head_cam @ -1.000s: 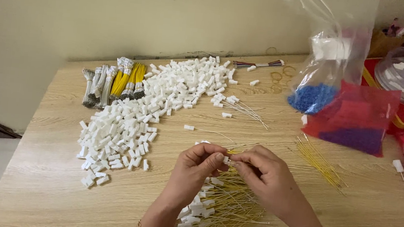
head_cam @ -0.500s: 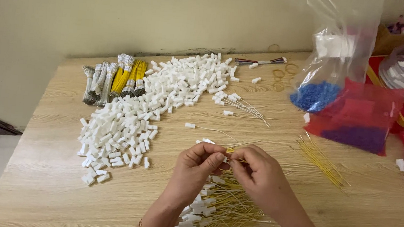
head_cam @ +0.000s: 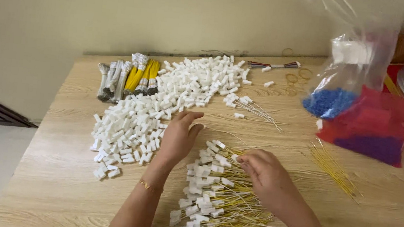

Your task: The person repeatedly picks up small white cylindrical pieces and yellow sticks from a wooden table and inserts the sticks into the cylinders. The assembled items are placed back on the table in a growing pile. The workspace includes additional craft materials in plastic bags.

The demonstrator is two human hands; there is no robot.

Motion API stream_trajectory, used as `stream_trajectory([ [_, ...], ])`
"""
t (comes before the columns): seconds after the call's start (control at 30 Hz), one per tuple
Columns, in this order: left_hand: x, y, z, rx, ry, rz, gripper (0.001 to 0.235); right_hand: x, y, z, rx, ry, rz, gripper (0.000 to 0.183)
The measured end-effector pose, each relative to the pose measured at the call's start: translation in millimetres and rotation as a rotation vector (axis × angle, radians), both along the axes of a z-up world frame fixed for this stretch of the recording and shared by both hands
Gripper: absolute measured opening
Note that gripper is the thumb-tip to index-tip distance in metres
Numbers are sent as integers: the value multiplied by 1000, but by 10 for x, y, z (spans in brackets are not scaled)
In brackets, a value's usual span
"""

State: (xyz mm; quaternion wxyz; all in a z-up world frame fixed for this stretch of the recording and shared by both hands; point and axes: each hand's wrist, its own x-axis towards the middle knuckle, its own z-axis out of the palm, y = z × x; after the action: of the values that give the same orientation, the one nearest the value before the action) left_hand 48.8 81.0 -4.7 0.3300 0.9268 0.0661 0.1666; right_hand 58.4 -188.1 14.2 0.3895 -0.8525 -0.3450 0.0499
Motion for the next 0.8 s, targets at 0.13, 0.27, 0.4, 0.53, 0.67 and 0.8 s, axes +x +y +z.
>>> stream_trajectory([
  [0.13, 169, 68, -325, 138, 93, -57, 37, -37, 36, 297, -109, 186, -140, 32],
  [0.27, 258, 71, -414, 296, 73, -9, 18, -54, -7, 277, -205, 343, -299, 39],
  [0.4, 221, 126, -525, 5, -6, -6, 19, -42, -87, 81, -38, 235, -277, 30],
  [0.53, -56, -165, 163, -167, -15, 14, 22, -111, -17, 265, 15, 242, -261, 23],
  [0.67, -243, -362, 348, -605, 265, -43, 25, -165, 68, 423, 155, 169, -223, 17],
  [0.8, -314, -397, 33, -998, 116, -298, 25, -189, 82, 481, 165, 192, -278, 17],
])
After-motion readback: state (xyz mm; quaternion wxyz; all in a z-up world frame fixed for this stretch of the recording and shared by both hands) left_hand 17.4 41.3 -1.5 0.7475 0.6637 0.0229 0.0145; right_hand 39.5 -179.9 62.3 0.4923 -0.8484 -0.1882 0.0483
